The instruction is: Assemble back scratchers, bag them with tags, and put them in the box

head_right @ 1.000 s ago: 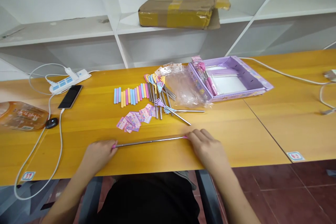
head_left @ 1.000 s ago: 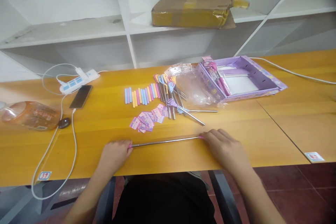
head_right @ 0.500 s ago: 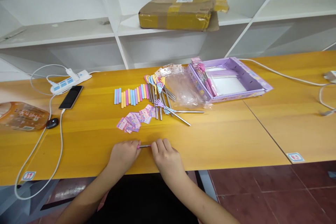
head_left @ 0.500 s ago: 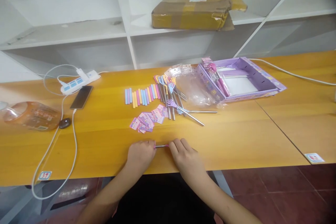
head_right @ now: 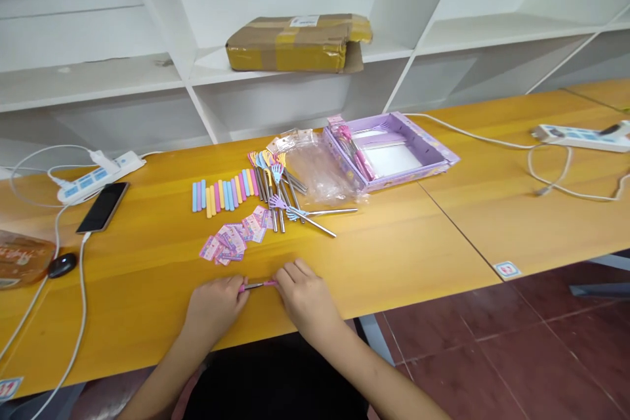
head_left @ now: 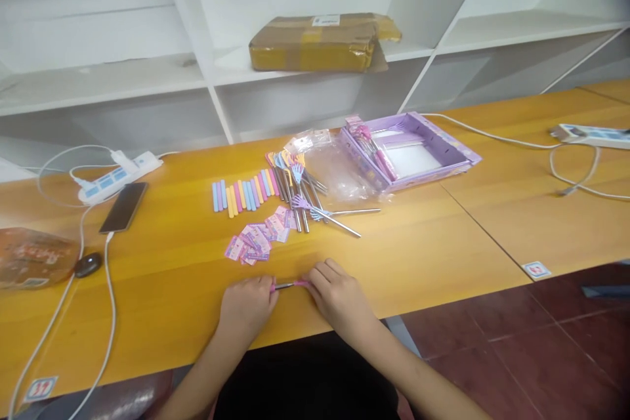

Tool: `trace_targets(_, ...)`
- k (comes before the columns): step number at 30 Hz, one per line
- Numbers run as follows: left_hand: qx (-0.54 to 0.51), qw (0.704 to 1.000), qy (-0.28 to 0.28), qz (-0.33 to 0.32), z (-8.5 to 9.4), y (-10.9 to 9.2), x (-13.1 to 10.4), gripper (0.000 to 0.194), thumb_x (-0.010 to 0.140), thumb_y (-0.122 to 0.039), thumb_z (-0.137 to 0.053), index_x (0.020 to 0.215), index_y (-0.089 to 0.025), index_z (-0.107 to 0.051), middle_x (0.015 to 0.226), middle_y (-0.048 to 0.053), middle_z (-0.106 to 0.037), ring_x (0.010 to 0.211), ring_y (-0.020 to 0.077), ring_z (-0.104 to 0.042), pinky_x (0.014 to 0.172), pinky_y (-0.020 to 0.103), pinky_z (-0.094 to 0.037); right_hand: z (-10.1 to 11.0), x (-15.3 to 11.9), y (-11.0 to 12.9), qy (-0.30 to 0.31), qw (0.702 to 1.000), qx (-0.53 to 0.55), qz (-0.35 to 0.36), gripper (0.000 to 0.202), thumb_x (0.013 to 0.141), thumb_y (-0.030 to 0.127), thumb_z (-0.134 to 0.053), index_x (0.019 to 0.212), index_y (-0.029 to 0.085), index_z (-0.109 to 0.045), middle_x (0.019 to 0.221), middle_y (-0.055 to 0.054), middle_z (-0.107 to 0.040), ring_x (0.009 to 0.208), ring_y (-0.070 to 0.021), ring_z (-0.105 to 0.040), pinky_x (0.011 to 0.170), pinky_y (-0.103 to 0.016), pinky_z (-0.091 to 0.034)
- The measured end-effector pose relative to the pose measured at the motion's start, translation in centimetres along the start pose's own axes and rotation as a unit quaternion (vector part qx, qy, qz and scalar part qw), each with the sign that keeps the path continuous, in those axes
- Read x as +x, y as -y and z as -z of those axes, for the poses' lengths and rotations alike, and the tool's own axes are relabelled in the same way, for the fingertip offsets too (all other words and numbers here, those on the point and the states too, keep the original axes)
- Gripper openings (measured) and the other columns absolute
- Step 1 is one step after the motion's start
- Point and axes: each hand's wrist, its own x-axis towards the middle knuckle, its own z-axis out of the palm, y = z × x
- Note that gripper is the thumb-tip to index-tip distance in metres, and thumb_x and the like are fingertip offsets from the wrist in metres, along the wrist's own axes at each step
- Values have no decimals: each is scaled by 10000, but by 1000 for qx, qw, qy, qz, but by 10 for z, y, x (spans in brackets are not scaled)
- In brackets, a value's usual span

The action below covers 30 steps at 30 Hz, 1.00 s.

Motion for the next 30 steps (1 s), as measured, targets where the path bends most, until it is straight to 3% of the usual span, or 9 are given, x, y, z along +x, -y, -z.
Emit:
trace_targets(5,-3,999,15,-42,8,-3,-8,246,1056,-266,-499,982,-197,-724,866,101,-791,802,253,-767,699,315,-510,1,1,-8,-16,999,30,3,209,1078,166,-610,875,217,-618,808,-27,-626,796,-205,-546,692,-319,-416)
trace_targets(12,-1,985,-75,-157,19,19,-38,387,1134,-251,-333,1255,-219,-699,1088,116,-797,939,246,-771,801,330,-585,32,28,-26,-54,983,170,36,75,1034,159,-660,1061,229,-658,942,-49,-728,872,-208,-664,767,-315,-518)
trace_targets(17,-20,983,-120,-136,56,40,4,423,1147,-275,-319,1426,-227,-633,1246,135,-774,1092,273,-755,923,368,-583,57,90,-70,-16,993,111,26,522,947,168,-738,1436,238,-570,1110,-64,-735,927,-216,-711,804,-327,-553)
trace_targets(18,-30,984,-125,-125,61,40,14,431,1147,-275,-322,1476,-232,-598,1282,137,-764,1116,277,-751,943,374,-576,61,104,-83,5,996,82,23,547,946,207,-758,1458,241,-567,1176,-78,-727,949,-218,-710,813,-327,-548)
trace_targets(20,-65,986,-125,-90,66,36,33,433,1145,-292,-349,1529,-230,-539,1278,134,-763,1071,271,-759,905,362,-571,65,127,-112,-8,1000,12,-8,373,991,294,-725,1348,220,-645,1189,-97,-719,961,-230,-699,813,-334,-530)
trace_targets(22,-115,983,-130,-55,61,33,46,400,1139,-301,-373,1485,-211,-552,1204,122,-772,971,252,-759,834,341,-561,64,139,-140,-56,994,-64,-74,233,1062,309,-601,1236,176,-683,1160,-134,-715,987,-254,-686,840,-357,-512)
trace_targets(24,-158,976,-143,-50,48,34,53,330,1136,-285,-360,1290,-205,-641,1079,89,-765,871,223,-728,795,328,-541,57,141,-162,-80,974,-144,-156,273,1062,290,-564,1256,122,-657,1173,-190,-700,1066,-304,-662,876,-389,-499)
trace_targets(27,-184,958,-172,-138,23,44,57,352,1118,-226,-340,970,-219,-658,957,54,-707,780,194,-655,734,307,-496,45,131,-179,-33,932,-228,-279,343,1035,259,-563,1316,67,-604,1224,-255,-679,1119,-354,-636,843,-410,-496)
trace_targets(30,-197,930,-220,-220,7,53,54,316,1071,-129,-366,995,-224,-657,956,49,-676,747,177,-609,686,284,-454,40,122,-183,34,913,-265,-309,268,1047,165,-462,1208,95,-665,1181,-251,-705,1099,-342,-642,800,-395,-489)
